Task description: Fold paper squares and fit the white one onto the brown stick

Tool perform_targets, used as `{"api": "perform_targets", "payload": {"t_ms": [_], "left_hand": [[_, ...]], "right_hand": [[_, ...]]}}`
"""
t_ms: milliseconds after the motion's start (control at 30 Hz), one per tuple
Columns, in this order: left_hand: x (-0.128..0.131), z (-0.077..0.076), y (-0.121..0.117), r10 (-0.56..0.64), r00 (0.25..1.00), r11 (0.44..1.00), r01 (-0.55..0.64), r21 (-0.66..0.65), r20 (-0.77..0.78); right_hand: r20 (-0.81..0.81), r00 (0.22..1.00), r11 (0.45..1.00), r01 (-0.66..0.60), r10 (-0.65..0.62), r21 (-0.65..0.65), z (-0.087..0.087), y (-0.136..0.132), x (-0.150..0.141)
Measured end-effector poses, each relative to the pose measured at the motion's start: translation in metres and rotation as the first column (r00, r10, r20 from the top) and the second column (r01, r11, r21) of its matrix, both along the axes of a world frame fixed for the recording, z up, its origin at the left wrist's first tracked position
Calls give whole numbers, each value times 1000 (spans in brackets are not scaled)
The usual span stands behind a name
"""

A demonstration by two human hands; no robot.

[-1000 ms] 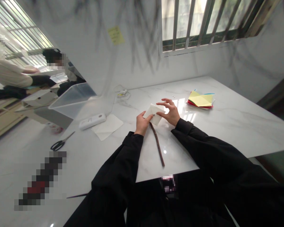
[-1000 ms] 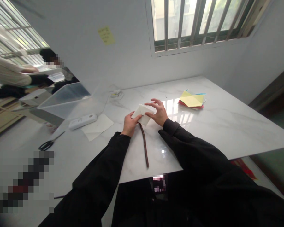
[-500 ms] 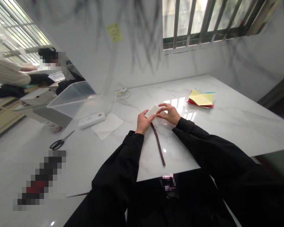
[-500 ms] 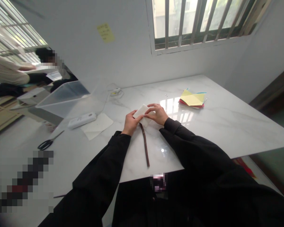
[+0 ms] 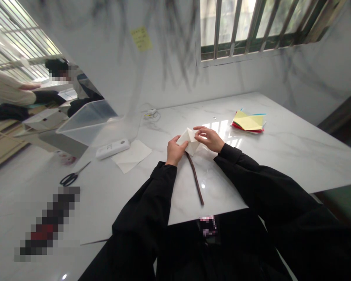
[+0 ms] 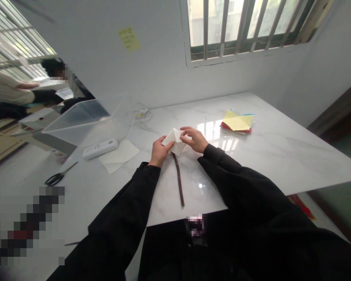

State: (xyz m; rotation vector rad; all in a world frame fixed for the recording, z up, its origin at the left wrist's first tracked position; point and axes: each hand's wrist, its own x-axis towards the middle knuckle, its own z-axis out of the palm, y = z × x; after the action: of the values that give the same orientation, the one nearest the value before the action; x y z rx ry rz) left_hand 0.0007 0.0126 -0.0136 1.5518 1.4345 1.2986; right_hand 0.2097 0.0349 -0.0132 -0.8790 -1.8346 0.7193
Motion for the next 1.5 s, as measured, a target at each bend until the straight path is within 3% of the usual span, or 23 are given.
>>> {"api": "perform_targets", "payload": {"t_ms": [100, 233, 367, 567, 867, 1200, 1500], "left_hand": [[-6, -2, 4, 97, 995, 995, -98, -3, -28], [-9, -4, 6, 122, 993, 993, -122, -1, -4], [-7, -3, 5, 100, 995, 995, -101, 10, 19], [-7, -2, 5, 99, 995, 995, -99, 15, 0], [-10, -7, 9, 105, 994, 994, -105, 13, 35], [-8, -7, 9, 98, 994, 995, -98, 5, 40], [-7, -7, 7, 84, 995, 996, -85, 13, 56]], "right_hand": [[23, 982, 982, 189, -190, 29, -6, 9, 12], [365, 843, 917, 390, -394, 88, -15, 22, 28], [577, 716, 918, 347, -393, 195, -15, 24, 29], [690, 611, 921, 279, -387, 270, -4, 15, 19], [697, 612, 920, 339, -374, 196, 1, 8, 22], [525, 754, 911, 395, -395, 118, -13, 21, 29], [579, 726, 920, 371, -371, 125, -16, 34, 33]]}}
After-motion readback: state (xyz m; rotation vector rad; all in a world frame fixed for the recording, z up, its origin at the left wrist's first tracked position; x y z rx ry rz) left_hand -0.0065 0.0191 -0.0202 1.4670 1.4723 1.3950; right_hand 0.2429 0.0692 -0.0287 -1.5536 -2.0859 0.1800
